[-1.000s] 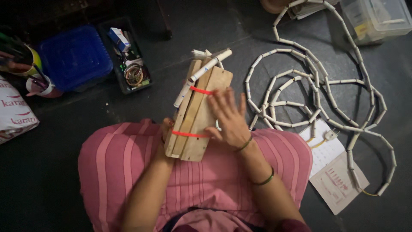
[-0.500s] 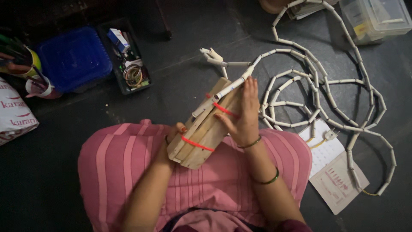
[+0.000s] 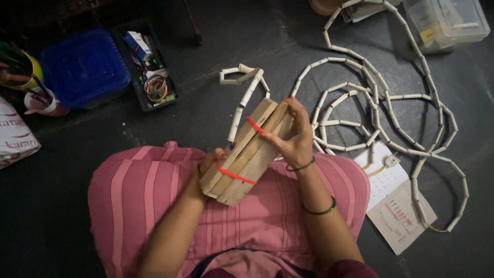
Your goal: The person threads segments of white plastic tubing onto a yellow wire and wraps the assembly around a power strip, securing the parts with red rubber bands.
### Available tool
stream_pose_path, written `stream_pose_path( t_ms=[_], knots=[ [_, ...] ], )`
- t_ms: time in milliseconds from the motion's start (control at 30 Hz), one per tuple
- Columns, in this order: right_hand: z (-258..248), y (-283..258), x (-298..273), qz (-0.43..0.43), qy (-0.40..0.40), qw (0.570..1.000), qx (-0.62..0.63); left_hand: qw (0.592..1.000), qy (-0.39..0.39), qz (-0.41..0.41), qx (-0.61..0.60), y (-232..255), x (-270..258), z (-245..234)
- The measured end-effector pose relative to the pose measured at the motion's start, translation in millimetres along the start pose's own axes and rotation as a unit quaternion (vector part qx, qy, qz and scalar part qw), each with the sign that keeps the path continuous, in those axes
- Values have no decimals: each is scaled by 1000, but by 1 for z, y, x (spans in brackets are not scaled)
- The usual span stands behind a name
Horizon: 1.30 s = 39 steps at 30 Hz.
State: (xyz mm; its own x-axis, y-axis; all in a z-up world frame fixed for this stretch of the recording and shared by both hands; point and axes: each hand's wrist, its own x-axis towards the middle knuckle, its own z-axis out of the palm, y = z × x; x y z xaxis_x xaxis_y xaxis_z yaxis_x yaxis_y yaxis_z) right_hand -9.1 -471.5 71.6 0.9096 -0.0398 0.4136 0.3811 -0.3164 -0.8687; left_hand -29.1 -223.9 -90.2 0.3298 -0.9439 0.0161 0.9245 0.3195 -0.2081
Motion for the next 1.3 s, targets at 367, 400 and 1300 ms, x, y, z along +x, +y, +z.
stream_pose_path(
  t_ms=[367, 400, 1300],
  knots=[
    [45, 37, -29, 220, -195, 922, 252, 656, 246, 360, 617, -10, 47, 64],
    [44, 35, -28, 219, -196, 922, 252, 543, 247, 414, 688, -11, 47, 66],
    [-6, 53, -8, 200, -92, 927, 303, 858, 23, 463, 222, -25, 25, 125]
  ],
)
